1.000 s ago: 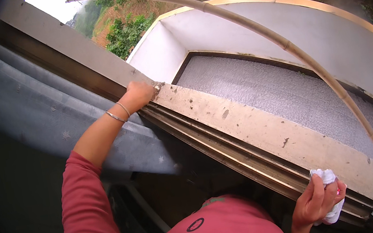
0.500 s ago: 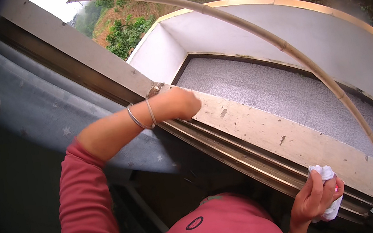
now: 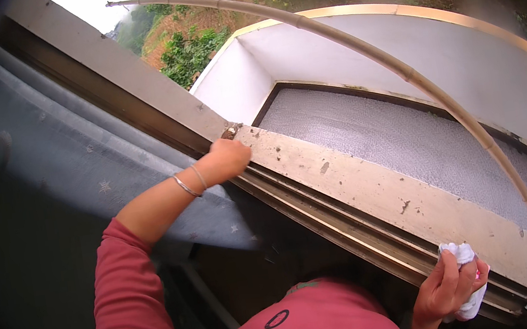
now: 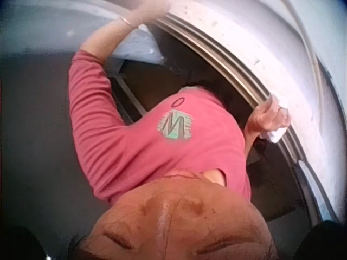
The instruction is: The person retrieves a toothbrush and cloth from a cluttered table, then scrubs and wipes the window frame and sill. The person uses the toothbrush to clean the grooves and the cloth to wipe away residue, repeating the process along the frame.
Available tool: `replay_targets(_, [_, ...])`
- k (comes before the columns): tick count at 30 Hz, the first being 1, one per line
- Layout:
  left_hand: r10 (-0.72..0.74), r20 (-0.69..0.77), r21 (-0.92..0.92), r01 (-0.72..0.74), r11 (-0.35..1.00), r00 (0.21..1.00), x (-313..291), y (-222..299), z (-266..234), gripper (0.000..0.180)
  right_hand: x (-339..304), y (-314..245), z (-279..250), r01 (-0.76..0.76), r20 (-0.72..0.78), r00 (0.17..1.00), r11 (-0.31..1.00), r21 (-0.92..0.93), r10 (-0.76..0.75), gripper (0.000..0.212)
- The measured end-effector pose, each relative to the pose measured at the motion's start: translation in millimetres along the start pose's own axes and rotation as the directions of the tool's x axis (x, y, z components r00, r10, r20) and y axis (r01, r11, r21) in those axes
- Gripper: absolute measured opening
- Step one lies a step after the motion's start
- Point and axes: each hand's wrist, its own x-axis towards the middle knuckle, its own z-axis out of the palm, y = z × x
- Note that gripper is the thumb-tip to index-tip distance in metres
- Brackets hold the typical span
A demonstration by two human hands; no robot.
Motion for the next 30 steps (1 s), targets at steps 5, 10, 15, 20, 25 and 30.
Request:
replay_targets(5, [0.19,0.27,-0.581,0.002,0.814,0.944,-4.3,0.7,-57.6,0.018,-6.4,1.7,-0.6,-0.012,0.038,0.999,0.999,-0.053,0.014,0.013])
replay_targets(10, [-0.229,0.026,-0.309,0.225,0.924,0.973,-0.6,-62.0,-2.0,0.018,-6.4,0.8,-0.2,-0.017,0.017,1.0,0.999,-0.046,0.018,0.012])
replay_targets(15, [-0.157,-0.011,-0.13,0.154,0.979,0.988,-2.2,-35.1,38.5,0.016,-3.1,0.2,0.0,-0.012,0.053,0.999,1.0,-0.023,0.013,0.011])
replay_targets(20, [0.119,0.131,-0.417,-0.054,0.907,0.984,3.7,-8.3,-11.7,0.017,-9.2,2.5,3.1,-0.028,0.035,0.999,0.998,-0.051,0.03,0.015])
replay_targets(25, [-0.359,-0.267,-0.728,0.057,0.683,0.894,7.2,-95.9,-10.3,0.023,-6.9,-0.9,1.3,-0.045,-0.01,0.999,0.997,-0.064,0.045,0.016])
replay_targets(30, [-0.429,0.283,-0.412,0.513,0.753,0.858,-15.2,-125.3,49.1,0.018,-5.4,-1.8,1.4,-0.04,0.03,0.999,0.998,-0.038,0.041,0.016])
